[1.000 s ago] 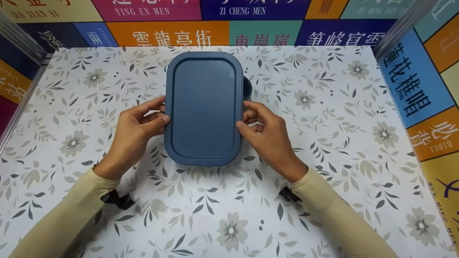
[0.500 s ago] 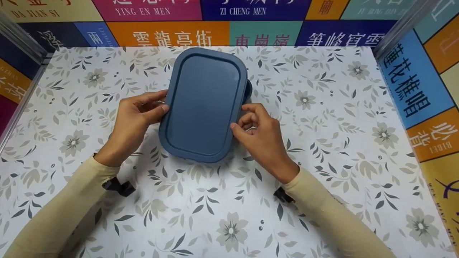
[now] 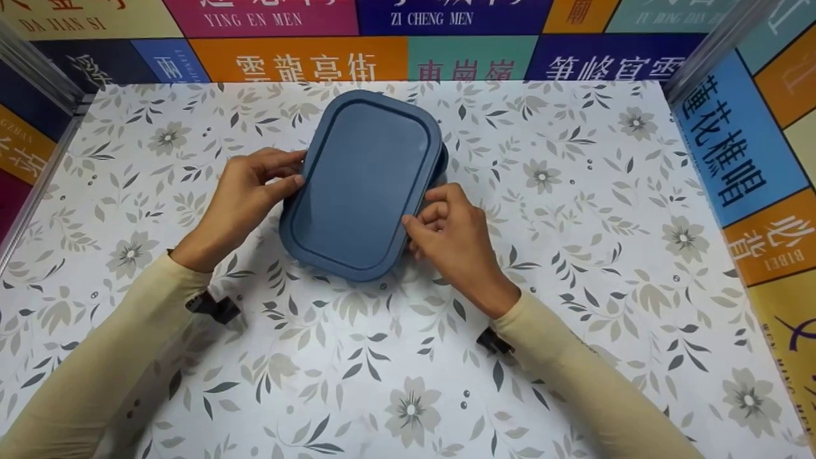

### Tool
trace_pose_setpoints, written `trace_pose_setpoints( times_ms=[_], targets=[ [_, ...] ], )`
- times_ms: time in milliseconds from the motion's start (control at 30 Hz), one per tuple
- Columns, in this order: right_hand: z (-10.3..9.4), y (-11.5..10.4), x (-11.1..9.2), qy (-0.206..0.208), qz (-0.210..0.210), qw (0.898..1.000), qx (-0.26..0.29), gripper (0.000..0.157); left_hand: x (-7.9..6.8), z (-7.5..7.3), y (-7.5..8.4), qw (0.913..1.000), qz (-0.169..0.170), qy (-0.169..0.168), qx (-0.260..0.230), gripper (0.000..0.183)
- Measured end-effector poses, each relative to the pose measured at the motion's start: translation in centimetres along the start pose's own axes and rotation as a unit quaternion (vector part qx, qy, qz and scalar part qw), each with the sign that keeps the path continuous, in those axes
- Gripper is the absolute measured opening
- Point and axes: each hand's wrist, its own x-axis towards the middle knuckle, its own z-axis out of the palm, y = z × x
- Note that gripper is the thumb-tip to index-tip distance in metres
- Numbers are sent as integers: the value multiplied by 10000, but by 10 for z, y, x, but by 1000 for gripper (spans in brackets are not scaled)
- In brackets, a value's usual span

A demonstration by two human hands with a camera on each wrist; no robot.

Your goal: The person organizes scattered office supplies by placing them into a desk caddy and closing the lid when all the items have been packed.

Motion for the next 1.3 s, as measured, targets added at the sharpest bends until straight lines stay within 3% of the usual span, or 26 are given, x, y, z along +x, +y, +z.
trace_pose_setpoints(
  times_ms=[300, 600, 833, 1300],
  targets=[
    [8, 3, 9, -14, 362, 9990, 268, 37, 17, 2, 7, 9999, 2, 82, 113, 38],
    [15, 5, 17, -4, 1056, 9908, 842, 37, 36, 8, -4, 9990, 127, 93, 429, 33],
    [19, 6, 19, 91, 1191, 9855, 1204, 38, 44, 12, -15, 9982, 130, 83, 577, 31],
    [24, 14, 17, 57, 1290, 9737, 1875, 37, 48, 18, -27, 9994, -17, 79, 347, 28]
  ],
)
